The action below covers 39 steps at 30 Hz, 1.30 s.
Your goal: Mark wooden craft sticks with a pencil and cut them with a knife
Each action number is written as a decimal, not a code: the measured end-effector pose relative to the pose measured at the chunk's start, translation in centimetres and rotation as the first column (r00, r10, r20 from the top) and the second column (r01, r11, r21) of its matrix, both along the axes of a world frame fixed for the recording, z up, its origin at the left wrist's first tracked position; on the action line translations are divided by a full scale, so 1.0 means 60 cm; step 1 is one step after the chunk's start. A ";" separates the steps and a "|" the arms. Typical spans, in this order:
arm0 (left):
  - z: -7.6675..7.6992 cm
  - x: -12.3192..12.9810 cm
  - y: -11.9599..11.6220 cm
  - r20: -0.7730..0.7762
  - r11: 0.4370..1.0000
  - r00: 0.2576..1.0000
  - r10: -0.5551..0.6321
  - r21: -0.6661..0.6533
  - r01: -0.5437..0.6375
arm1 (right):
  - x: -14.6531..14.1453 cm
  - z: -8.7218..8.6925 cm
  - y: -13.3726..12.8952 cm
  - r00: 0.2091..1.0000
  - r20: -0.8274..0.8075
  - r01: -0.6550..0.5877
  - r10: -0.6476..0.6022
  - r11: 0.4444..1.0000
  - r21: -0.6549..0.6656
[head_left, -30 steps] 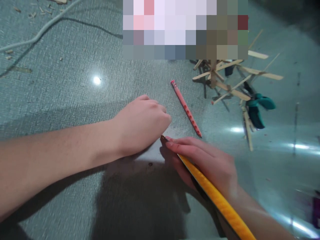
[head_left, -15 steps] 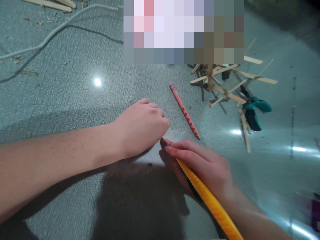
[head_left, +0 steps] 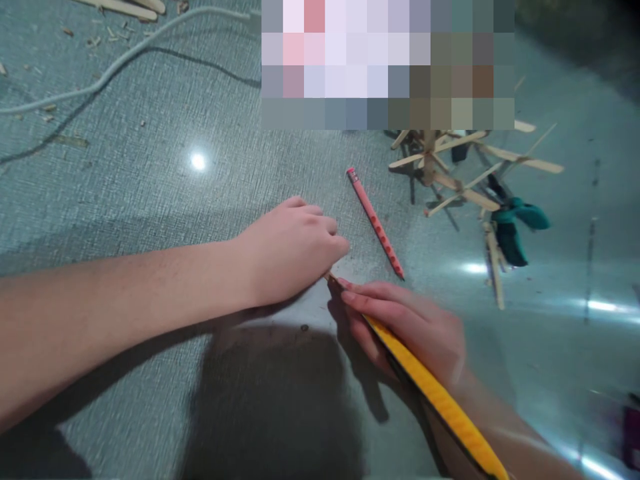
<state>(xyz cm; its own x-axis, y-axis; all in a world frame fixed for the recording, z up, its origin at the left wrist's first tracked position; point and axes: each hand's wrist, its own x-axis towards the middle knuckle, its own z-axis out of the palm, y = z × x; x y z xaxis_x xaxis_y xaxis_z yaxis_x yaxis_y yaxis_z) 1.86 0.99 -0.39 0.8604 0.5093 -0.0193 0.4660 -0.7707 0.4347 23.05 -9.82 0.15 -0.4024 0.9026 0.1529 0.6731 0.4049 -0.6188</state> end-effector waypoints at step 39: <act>-0.005 0.001 -0.003 0.075 0.994 0.996 0.048 -0.106 -0.040 | 0.041 -0.022 -0.020 0.996 -0.042 0.090 -0.085 0.987 0.132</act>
<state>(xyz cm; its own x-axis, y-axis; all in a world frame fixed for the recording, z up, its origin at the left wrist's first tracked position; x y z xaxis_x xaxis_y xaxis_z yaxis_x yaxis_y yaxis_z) 1.94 0.83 -0.71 0.8382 0.5453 -0.0083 0.4601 -0.6990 0.5474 25.52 -11.01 -1.16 -0.3150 0.9046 0.2872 0.6880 0.4261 -0.5875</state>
